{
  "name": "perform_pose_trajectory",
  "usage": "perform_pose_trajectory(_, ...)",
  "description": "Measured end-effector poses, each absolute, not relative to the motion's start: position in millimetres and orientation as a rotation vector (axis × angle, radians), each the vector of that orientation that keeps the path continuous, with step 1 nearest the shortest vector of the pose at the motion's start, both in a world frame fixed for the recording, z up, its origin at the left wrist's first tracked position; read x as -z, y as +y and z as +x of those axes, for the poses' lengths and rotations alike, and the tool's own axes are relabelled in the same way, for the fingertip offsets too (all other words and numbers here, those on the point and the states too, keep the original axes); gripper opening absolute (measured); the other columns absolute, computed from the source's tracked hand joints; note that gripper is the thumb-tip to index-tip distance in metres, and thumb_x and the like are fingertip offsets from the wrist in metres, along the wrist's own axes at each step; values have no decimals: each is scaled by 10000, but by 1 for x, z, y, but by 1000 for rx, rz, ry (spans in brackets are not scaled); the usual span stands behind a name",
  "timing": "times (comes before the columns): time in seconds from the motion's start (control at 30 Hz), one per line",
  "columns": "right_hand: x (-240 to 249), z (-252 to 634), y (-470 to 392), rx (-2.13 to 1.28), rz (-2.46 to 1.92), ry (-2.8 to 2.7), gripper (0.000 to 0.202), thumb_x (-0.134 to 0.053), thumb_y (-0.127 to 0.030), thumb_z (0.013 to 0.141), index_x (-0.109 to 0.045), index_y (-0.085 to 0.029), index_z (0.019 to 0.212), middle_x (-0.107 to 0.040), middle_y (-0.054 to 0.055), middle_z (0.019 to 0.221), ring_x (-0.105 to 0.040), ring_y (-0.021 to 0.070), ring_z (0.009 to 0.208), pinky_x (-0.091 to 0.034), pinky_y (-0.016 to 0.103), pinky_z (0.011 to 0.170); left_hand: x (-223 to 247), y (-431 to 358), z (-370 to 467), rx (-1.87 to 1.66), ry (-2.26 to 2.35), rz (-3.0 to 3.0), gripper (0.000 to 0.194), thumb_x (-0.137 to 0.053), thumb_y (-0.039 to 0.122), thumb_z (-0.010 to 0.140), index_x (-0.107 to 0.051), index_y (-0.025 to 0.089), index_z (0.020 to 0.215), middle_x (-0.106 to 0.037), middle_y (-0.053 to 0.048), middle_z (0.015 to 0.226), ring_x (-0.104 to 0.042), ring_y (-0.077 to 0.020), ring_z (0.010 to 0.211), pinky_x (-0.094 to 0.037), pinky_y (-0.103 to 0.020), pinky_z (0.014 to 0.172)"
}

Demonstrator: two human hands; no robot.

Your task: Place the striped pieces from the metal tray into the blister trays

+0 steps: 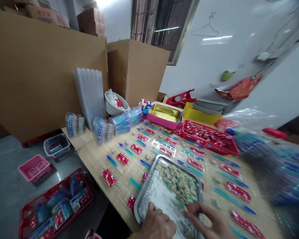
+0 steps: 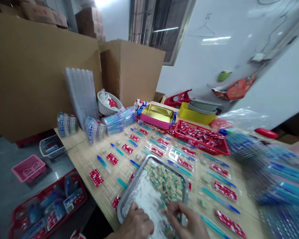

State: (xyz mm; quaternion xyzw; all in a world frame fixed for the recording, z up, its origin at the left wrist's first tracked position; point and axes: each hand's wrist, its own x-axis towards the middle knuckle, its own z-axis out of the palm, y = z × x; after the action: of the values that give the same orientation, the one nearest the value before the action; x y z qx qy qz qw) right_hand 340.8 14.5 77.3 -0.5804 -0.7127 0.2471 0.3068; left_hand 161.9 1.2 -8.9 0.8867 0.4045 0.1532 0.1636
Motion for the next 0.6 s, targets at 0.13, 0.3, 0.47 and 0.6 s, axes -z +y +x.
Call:
perform_pose_trajectory(0.13,-101,278,67,-807,-1410,-1921,223,-602,-382,700,-538,-194,598,-571,8,606,-550,181,618,-447,271,598,23,0,162,-417,1167,2571,294,-632,470,719,-637,178,754,-706,-80,742,-593,-226,682,-323,-379,685)
perform_pose_trajectory(0.3,-82,212,128,-930,-1485,-2013,76,-618,-140,611,-549,-167,592,-540,-32,550,-510,130,557,-378,219,522,36,1,149,-495,1139,2613,165,-611,367,759,-643,207,785,-690,-53,693,-572,-198,646,-288,-359,638)
perform_pose_trajectory(0.47,-66,185,153,-902,-1598,-2139,101,-693,-83,578,-611,-139,590,-535,-53,514,-494,104,519,-330,192,476,34,2,134,-570,1112,2545,347,-599,538,740,-648,197,777,-685,-73,710,-589,-233,668,-315,-374,648)
perform_pose_trajectory(0.6,-66,179,154,-784,-1677,-2262,98,-712,-68,586,-669,-130,648,-617,-20,578,-555,123,569,-350,197,502,24,2,129,-466,1112,2502,322,-656,483,716,-665,184,834,-708,-85,786,-612,-253,737,-349,-380,695)
